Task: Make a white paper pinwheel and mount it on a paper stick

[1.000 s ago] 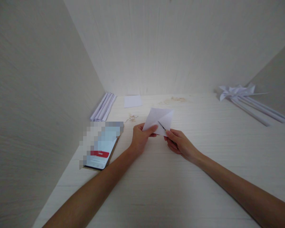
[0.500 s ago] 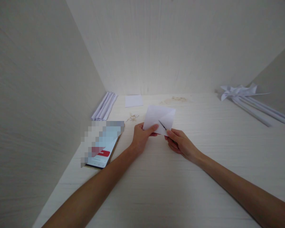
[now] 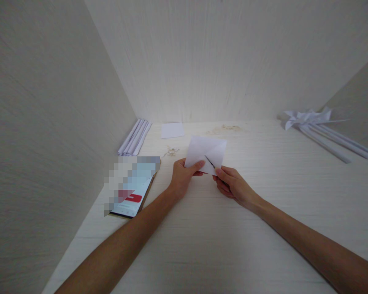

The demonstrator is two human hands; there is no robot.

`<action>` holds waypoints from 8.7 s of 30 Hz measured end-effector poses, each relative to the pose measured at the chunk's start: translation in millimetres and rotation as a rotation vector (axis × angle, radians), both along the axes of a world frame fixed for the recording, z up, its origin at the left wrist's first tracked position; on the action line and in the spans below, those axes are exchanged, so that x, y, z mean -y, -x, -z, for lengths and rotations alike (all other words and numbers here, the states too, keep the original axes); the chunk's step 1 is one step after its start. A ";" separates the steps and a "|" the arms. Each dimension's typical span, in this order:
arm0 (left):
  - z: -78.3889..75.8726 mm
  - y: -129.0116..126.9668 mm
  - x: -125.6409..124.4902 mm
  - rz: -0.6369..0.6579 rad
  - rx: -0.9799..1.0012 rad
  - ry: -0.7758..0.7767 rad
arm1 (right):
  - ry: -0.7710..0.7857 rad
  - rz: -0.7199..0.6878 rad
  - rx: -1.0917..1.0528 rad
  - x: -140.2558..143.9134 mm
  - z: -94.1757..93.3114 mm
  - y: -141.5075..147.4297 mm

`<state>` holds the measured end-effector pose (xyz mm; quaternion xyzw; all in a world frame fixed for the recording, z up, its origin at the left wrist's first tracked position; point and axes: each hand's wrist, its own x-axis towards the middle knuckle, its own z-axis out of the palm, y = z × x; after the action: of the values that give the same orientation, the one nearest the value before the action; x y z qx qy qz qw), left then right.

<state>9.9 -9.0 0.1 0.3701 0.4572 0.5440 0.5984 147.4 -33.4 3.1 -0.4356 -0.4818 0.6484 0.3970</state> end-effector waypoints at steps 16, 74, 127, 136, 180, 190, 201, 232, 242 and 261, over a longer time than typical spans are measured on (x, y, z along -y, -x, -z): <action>1.4 0.1 -0.8 0.018 0.009 -0.008 | -0.006 -0.005 0.007 -1.5 3.4 -1.5; 3.5 4.8 -6.2 -0.227 -0.170 -0.110 | -0.114 -0.099 0.127 -1.1 7.6 -1.6; 3.3 -0.2 3.4 0.165 -0.199 -0.114 | -0.096 -0.054 0.015 -0.5 5.5 0.6; 4.6 1.1 0.6 0.155 -0.198 -0.246 | -0.075 -0.102 0.010 -0.2 4.1 -0.2; 3.8 -1.1 1.5 0.160 -0.124 -0.227 | -0.097 -0.078 0.004 0.0 6.2 -1.0; 3.4 -1.0 2.4 0.163 -0.103 -0.228 | -0.087 -0.069 0.037 1.2 3.0 0.3; 5.5 -0.5 1.4 0.174 -0.100 -0.225 | -0.108 -0.083 0.034 0.4 6.3 -1.0; 0.5 1.0 -1.5 -0.007 -0.005 -0.207 | -0.113 -0.080 0.108 -0.5 5.0 -0.9; -0.6 1.3 0.0 -0.121 -0.091 -0.159 | -0.102 -0.085 0.119 -0.7 4.8 -1.3; -3.5 -2.3 2.6 -0.163 -0.085 -0.111 | -0.109 -0.055 0.104 0.2 3.6 -0.4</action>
<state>12.2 -11.6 3.6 0.3870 0.4800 0.5990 0.5109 147.7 -33.6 -0.5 -0.4333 -0.5480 0.6084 0.3766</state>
